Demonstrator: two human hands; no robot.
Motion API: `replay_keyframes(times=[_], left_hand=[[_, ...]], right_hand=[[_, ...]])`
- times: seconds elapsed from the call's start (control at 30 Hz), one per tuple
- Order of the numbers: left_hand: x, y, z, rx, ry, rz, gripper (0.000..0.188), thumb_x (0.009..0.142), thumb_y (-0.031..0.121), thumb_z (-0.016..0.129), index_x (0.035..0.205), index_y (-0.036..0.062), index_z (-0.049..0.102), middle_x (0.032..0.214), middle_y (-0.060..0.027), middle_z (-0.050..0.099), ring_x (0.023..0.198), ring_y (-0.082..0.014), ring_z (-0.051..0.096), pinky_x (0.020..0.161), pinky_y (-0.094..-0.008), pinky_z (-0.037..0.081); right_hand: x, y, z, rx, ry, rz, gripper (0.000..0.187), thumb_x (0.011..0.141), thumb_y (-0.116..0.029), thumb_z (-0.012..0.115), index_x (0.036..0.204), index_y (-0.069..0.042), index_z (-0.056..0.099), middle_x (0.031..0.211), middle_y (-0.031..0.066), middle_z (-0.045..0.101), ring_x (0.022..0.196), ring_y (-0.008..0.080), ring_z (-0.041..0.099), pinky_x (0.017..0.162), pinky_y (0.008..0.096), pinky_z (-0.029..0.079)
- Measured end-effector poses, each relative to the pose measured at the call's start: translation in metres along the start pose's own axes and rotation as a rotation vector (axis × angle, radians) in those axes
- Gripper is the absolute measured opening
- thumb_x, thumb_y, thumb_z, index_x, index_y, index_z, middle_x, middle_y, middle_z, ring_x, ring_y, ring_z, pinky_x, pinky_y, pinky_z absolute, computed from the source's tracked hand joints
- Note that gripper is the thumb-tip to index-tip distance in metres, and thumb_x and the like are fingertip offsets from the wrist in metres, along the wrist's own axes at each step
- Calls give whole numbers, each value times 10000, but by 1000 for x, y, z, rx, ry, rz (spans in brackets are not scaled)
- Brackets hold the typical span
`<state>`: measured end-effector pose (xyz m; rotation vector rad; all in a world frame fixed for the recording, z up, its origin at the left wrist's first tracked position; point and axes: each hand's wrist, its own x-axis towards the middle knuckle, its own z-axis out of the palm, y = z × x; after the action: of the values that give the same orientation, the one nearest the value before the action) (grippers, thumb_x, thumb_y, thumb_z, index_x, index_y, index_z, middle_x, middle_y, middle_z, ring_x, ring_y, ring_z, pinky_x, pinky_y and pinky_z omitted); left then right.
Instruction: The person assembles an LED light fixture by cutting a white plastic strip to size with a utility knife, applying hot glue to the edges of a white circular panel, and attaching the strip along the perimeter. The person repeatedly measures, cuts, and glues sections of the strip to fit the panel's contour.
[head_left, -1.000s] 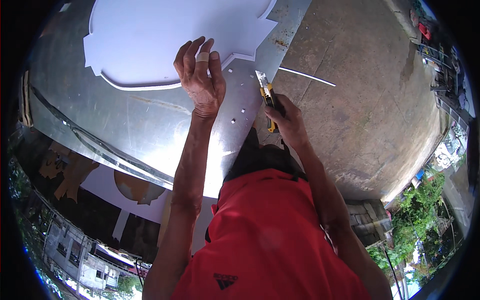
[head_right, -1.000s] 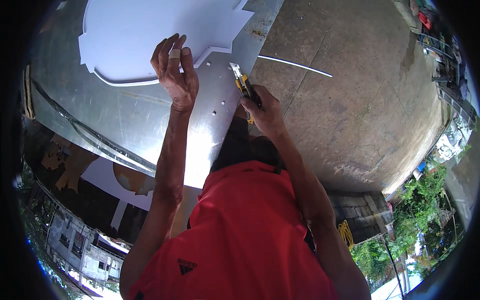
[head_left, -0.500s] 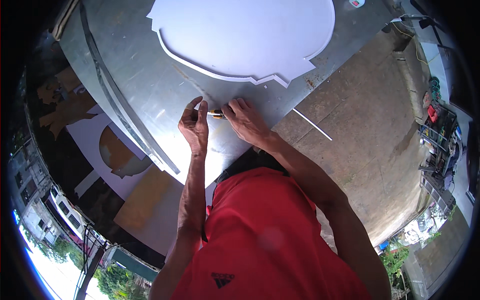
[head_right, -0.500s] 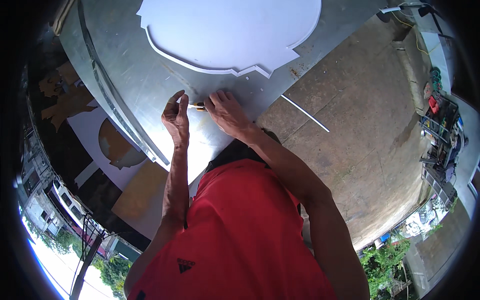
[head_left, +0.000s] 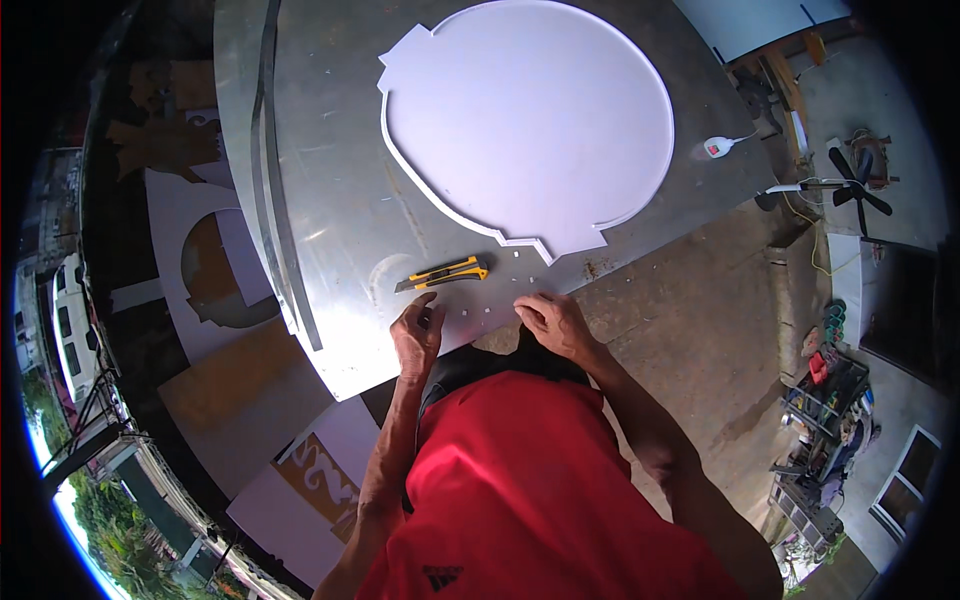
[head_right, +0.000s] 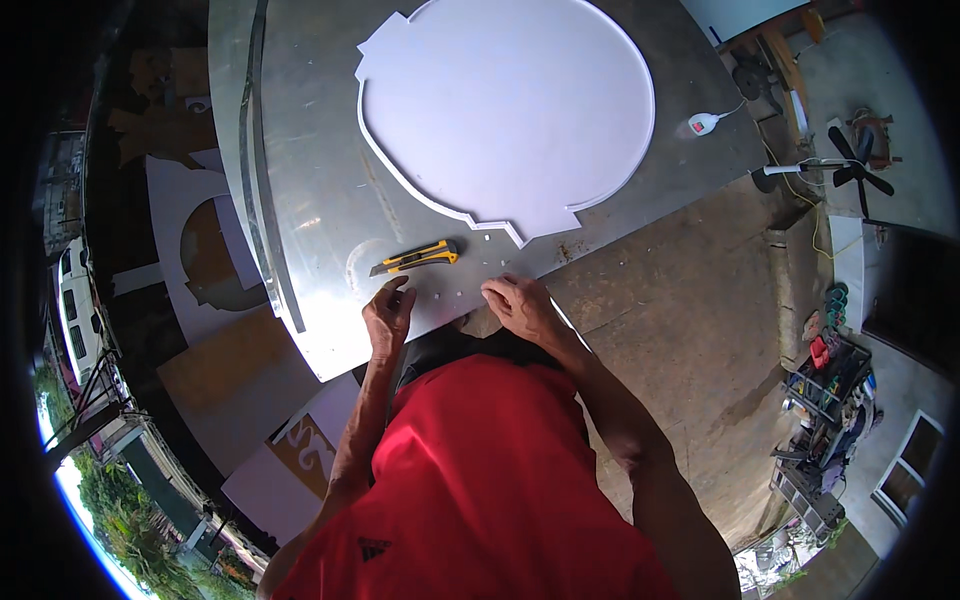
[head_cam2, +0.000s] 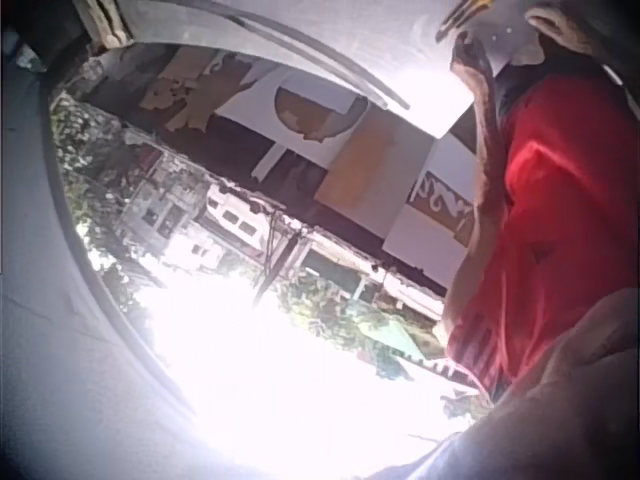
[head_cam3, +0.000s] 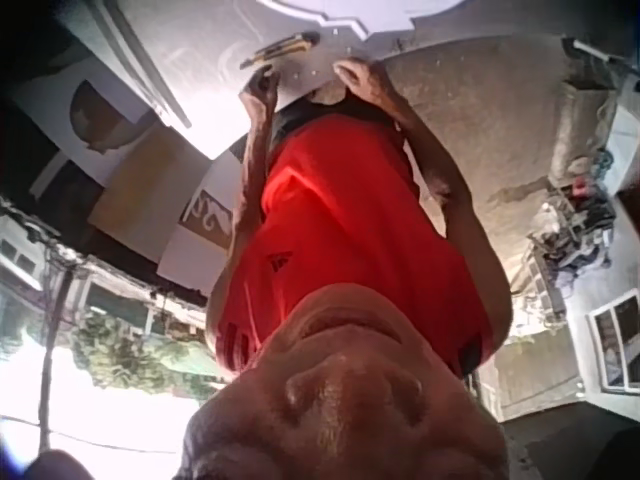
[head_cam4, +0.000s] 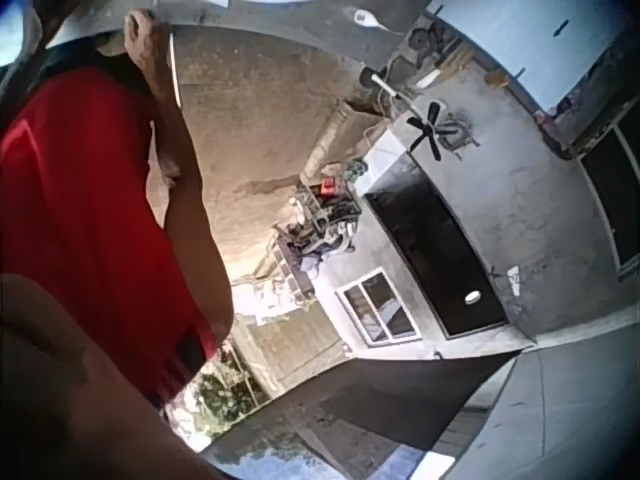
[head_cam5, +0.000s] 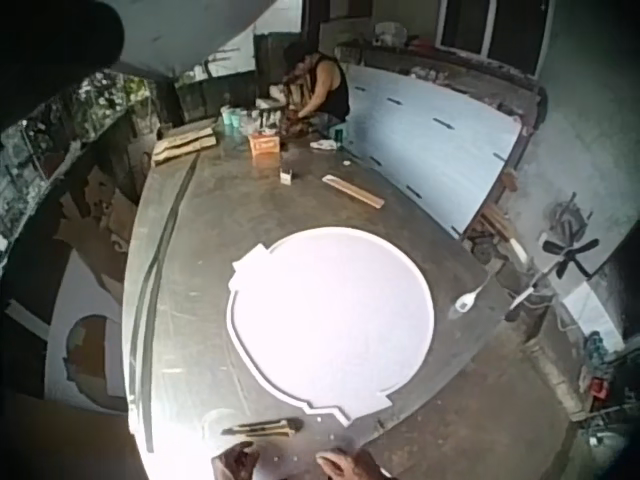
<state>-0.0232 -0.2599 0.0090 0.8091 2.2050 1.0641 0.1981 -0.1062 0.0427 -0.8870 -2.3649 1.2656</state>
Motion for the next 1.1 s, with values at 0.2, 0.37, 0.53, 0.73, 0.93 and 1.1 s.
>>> replay_keyframes(times=[0.2,0.37,0.53,0.73,0.93,1.1], left_hand=[[-1,17,53,305,79,490,324,822,97,741,1139,59,686,941,-126,643,864,-354,614,767,-443,517],[5,37,96,317,-112,754,432,802,143,748,1224,93,671,978,-105,622,879,-331,582,771,-450,467],[23,37,122,423,-131,878,402,863,229,727,1244,116,672,1012,-100,630,905,-325,595,783,-460,462],[18,31,123,534,-168,870,404,903,250,694,1283,118,656,974,-94,610,832,-304,566,765,-437,452],[19,29,125,629,-168,898,374,967,258,620,1274,48,655,973,-101,620,838,-292,568,781,-428,466],[14,27,133,783,-66,940,401,1036,299,520,1271,-3,642,996,-134,630,854,-284,597,753,-412,485]], right_hand=[[-81,99,-27,81,135,390,133,948,-120,666,995,-2,704,710,105,667,647,125,638,602,311,496],[-243,224,0,-171,268,633,141,870,-154,709,963,-51,730,875,151,742,840,279,749,736,376,576],[-367,228,52,180,262,1314,155,837,-176,730,941,-65,761,890,126,761,838,236,751,760,356,588],[-399,230,108,275,166,1328,179,845,-184,722,967,-64,775,938,127,767,859,249,751,788,361,585],[-368,310,160,168,200,1196,249,870,-252,701,1031,-73,766,985,146,758,933,297,742,821,400,584],[-355,423,189,102,143,1226,262,886,-233,677,1088,-83,749,1091,174,734,1027,334,709,902,424,561]])
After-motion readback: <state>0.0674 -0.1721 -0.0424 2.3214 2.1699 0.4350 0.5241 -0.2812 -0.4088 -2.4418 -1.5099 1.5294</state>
